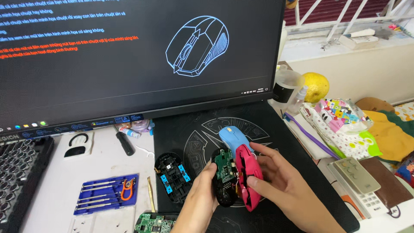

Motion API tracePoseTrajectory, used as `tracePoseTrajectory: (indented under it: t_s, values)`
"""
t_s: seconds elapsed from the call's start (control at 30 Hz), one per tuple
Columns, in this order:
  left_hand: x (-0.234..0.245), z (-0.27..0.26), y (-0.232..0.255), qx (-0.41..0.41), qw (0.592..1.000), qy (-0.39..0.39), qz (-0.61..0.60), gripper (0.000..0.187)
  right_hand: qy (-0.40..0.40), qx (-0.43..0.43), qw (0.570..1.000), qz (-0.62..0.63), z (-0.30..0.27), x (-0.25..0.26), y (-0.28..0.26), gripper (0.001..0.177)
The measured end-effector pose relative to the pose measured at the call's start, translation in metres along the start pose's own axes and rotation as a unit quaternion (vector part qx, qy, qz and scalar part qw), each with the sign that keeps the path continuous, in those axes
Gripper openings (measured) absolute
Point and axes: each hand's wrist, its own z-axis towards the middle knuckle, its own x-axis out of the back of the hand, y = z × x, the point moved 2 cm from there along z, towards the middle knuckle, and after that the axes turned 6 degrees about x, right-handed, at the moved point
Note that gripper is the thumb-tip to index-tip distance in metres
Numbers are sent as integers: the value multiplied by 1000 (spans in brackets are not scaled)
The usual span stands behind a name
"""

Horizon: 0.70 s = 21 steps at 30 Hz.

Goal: The person disassembles and repairs a computer mouse by disconnecting internal cables, removing the circuit board, and testing the device using software on a monitor.

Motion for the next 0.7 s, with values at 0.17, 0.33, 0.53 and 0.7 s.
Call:
tracePoseTrajectory:
  t_s: [0.17, 0.33, 0.53, 0.7]
  values:
    - [7, 20, -9, -34, 999, 5, -21, 63, -26, 15, 999, -26, 6, 2, 8, 75]
    - [8, 15, -4, 20, 992, -19, -126, 69, 43, -74, 996, 25, 6, -9, -16, 67]
    - [6, 18, -9, 21, 987, -29, -159, 76, 113, -159, 978, 70, 6, -19, -26, 59]
    - [7, 5, -1, -21, 995, -85, -42, 53, 129, -177, 972, 85, 0, -20, -23, 60]
